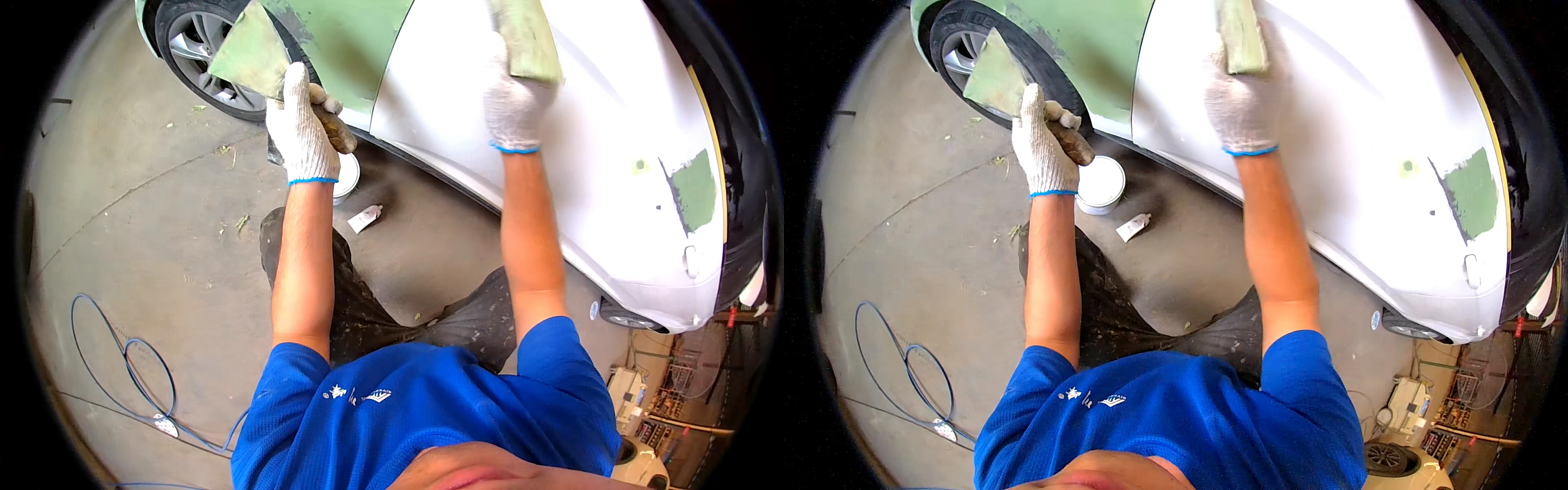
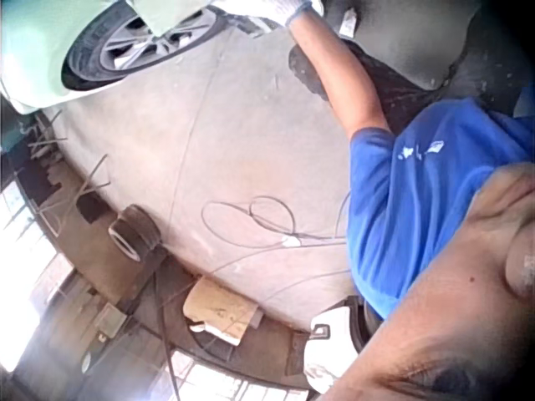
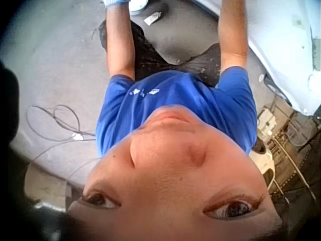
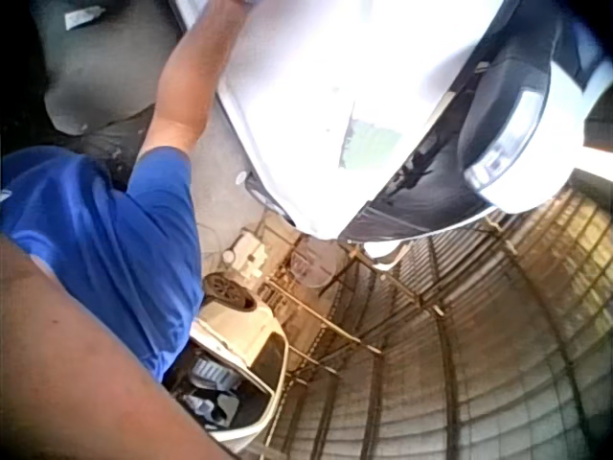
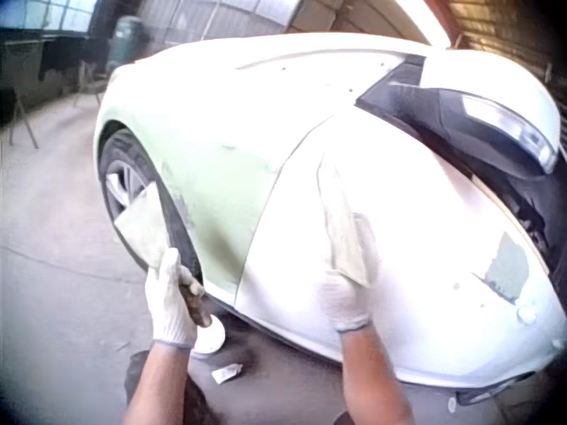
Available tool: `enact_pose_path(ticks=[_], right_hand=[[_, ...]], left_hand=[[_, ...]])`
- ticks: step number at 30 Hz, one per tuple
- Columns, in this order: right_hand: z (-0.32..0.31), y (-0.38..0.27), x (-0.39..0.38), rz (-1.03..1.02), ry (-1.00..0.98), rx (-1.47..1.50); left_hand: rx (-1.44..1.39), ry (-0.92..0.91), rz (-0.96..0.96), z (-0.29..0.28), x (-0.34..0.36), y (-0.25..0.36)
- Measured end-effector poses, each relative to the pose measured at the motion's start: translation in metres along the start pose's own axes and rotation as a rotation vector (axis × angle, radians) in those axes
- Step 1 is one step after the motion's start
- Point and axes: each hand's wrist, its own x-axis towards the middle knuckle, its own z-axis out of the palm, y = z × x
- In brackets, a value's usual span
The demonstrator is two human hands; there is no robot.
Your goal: The person applies green body filler to the front fender of a white car using a putty knife and a sanding block. They spread the filler over the surface, then sand the area smooth, repeating the process to build up the material.
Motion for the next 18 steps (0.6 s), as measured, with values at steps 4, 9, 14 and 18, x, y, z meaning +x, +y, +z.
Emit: enact_pose_path(ticks=[4,9,14,18], right_hand=[[-0.020,-0.018,0.016,0.037,0.036,0.189],[-0.032,-0.019,0.022,0.138,-0.049,0.282],[-0.034,-0.004,0.026,0.219,-0.115,0.259],[-0.033,0.003,0.038,0.220,-0.132,0.250]], left_hand=[[0.035,0.004,-0.070,0.009,0.002,0.002],[0.044,-0.024,-0.047,0.004,0.014,-0.009],[0.039,-0.049,-0.086,0.007,0.006,-0.004],[0.066,-0.016,-0.091,0.004,0.005,-0.001]])
